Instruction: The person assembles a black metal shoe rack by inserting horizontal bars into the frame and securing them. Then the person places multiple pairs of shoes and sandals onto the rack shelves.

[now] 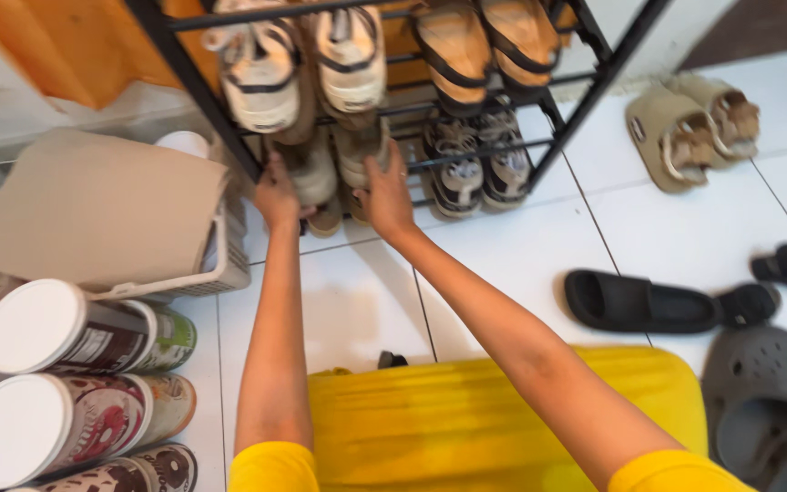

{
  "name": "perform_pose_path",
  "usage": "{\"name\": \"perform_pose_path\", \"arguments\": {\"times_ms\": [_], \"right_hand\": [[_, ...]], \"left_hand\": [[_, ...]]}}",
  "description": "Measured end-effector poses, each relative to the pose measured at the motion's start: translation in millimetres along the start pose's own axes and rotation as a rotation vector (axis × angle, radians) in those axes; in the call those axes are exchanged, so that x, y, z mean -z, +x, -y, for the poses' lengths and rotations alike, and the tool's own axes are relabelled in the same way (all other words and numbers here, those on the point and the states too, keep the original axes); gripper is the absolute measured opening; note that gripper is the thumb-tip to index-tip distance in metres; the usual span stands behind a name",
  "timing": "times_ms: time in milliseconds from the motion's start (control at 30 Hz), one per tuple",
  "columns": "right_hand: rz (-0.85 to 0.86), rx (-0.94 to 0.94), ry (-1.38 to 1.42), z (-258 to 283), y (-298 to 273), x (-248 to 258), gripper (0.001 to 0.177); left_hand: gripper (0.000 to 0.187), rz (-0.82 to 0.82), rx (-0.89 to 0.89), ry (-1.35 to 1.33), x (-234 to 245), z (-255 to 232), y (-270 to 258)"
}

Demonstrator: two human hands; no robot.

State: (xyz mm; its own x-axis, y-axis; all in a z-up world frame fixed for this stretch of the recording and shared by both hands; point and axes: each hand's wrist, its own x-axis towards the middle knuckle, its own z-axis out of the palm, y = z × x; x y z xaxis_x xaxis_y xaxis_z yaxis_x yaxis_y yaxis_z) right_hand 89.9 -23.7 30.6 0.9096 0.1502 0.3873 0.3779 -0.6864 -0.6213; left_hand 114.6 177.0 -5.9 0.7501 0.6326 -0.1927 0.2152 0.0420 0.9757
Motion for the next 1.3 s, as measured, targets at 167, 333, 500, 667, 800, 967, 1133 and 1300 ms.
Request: {"name": "perform_pose_path", "arguments": {"times_ms": [167, 333, 500, 667, 800, 967, 1133, 1300], "right_hand": [[-0.048, 0.039, 0.13, -12.2, -18.3, 20.7, 0.089], [-0.145, -0.104, 0.182, -70.9, -93.7, 67.7, 0.08], [-0.374, -0.214, -0.124, -188.5, -176.0, 147.1, 0.072], [-0.607, -0.401, -0.38, -311.7, -254.8, 284.5, 0.06], [-0.683, -0.59, -0.323, -366.6, -335.7, 368.1, 0.061], [-0.944, -0.848, -0.658, -413.0, -470.3, 462.2, 0.066], [-0.968, -1.596, -0.827, -413.5, -622.5, 561.2, 0.094], [-0.444, -1.847, -0.483, -421.3, -666.2, 617.5, 0.081]], "left_hand": [[0.065, -0.404, -0.618, 0.282, -21.4, 64.5, 32.2], [0.058, -0.306, -0.368, 0.093, -20.3, 119.5, 2.1], [0.049, 0.033, -0.456, 0.192, -86.3, 173.7, -110.3], [0.032, 0.666, 0.032, 0.151, -199.9, 211.9, -272.4], [0.059, 0.817, -0.099, 0.379, -286.1, 218.4, -396.0], [0.11, 0.72, -0.252, 0.672, -350.5, 193.4, -479.1], [0.128, 0.601, -0.061, 0.962, -372.9, 157.6, -495.3], [0.122, 0.536, -0.011, 0.907, -376.6, 153.5, -477.1]]}}
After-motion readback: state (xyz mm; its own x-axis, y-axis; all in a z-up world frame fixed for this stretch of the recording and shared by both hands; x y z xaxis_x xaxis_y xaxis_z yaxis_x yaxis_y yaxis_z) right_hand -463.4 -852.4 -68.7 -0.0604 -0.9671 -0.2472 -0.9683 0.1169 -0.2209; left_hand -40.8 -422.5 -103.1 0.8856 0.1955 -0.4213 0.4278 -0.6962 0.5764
